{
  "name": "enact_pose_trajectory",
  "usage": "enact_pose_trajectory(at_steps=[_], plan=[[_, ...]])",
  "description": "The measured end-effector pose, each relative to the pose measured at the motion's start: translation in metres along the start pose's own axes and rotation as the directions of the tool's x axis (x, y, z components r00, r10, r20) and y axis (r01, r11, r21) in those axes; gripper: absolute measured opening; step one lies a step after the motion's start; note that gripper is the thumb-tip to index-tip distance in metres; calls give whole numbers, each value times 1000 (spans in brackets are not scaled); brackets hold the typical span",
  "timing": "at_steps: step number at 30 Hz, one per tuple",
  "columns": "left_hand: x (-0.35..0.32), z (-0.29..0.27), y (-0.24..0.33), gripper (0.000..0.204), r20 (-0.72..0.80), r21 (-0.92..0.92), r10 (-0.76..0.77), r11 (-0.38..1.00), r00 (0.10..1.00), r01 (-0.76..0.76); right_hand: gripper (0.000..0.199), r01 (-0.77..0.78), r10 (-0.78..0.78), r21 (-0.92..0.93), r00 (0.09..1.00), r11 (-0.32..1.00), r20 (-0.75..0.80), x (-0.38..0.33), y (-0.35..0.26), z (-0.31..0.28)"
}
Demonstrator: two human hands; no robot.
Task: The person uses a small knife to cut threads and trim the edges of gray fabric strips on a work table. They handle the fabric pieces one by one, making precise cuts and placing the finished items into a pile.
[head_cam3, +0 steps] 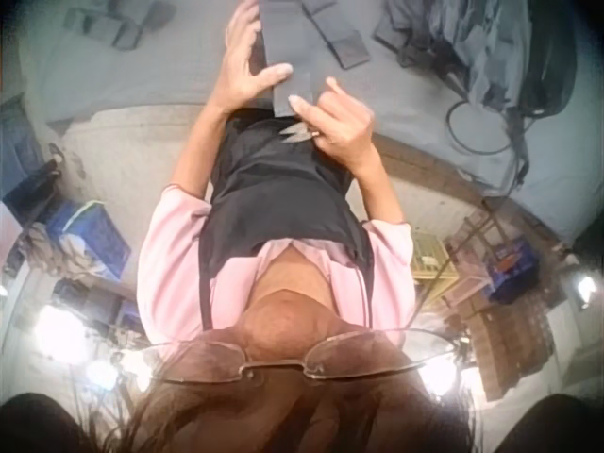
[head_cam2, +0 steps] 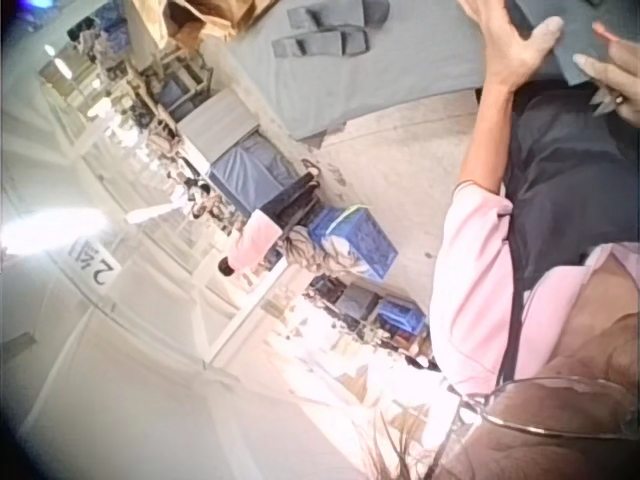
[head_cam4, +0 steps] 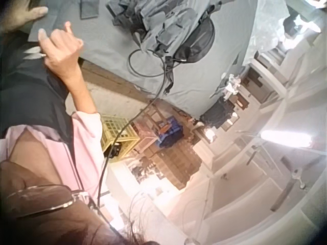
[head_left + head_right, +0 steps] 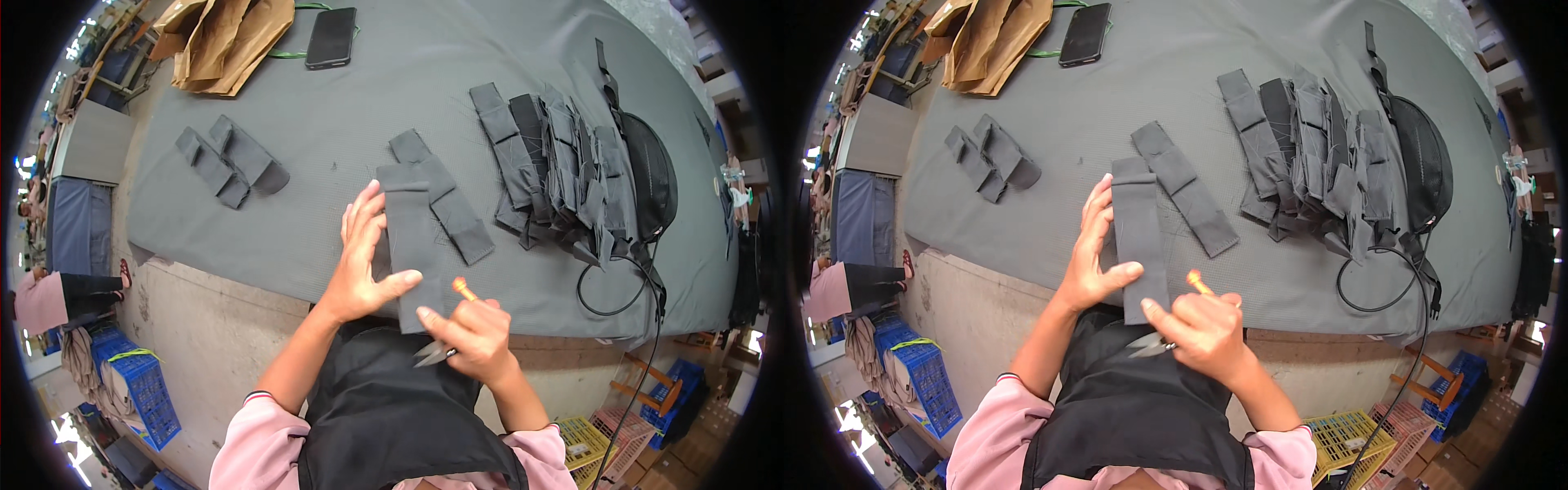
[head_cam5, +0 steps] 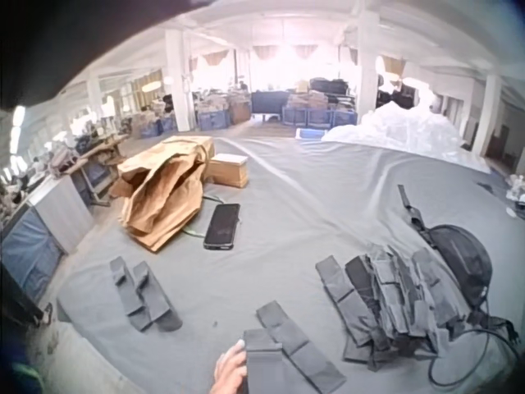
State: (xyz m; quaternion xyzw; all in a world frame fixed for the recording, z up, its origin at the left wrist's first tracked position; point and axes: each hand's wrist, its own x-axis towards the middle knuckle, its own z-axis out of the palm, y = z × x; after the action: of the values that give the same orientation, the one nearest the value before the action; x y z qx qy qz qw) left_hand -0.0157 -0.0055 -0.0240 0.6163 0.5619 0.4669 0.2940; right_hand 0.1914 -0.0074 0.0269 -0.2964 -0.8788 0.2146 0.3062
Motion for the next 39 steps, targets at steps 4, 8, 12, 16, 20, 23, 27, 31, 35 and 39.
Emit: enact_pose_trajectory(at_steps=[4,8,12,16,20,23,27,31,35,39], plan=[[2,8,-5,21,-185,-40,-161,987,969,157,42,-72,85,157,994,985,-74,0,3,21],[13,-14,-12,24,-479,-292,-394,914,784,281,39,-61,90,184,984,981,-152,6,-11,1],[9,-38,11,28,-538,-140,-196,980,820,142,35,-214,266,307,954,927,-137,11,4,16],[-15,-30,55,42,117,-181,-104,975,988,125,20,-328,353,325,935,887,-21,33,-6,8],[-22,-12,41,31,165,-229,-147,956,975,183,12,-369,362,401,927,839,96,54,6,7],[-20,-1,24,15,53,-272,-286,918,957,290,16,-472,434,520,878,712,202,64,24,23],[-21,10,24,17,-18,-409,-392,842,920,351,23,-526,541,541,828,656,149,55,17,34],[-24,11,25,16,-78,-470,-476,793,876,388,34,-460,540,338,818,821,-199,33,9,33],[-25,10,18,16,-45,-505,-492,762,869,406,37,-335,371,172,892,926,-258,20,17,26],[-17,6,34,17,44,-609,-585,627,810,486,37,-247,246,26,940,969,-236,22,20,26]])
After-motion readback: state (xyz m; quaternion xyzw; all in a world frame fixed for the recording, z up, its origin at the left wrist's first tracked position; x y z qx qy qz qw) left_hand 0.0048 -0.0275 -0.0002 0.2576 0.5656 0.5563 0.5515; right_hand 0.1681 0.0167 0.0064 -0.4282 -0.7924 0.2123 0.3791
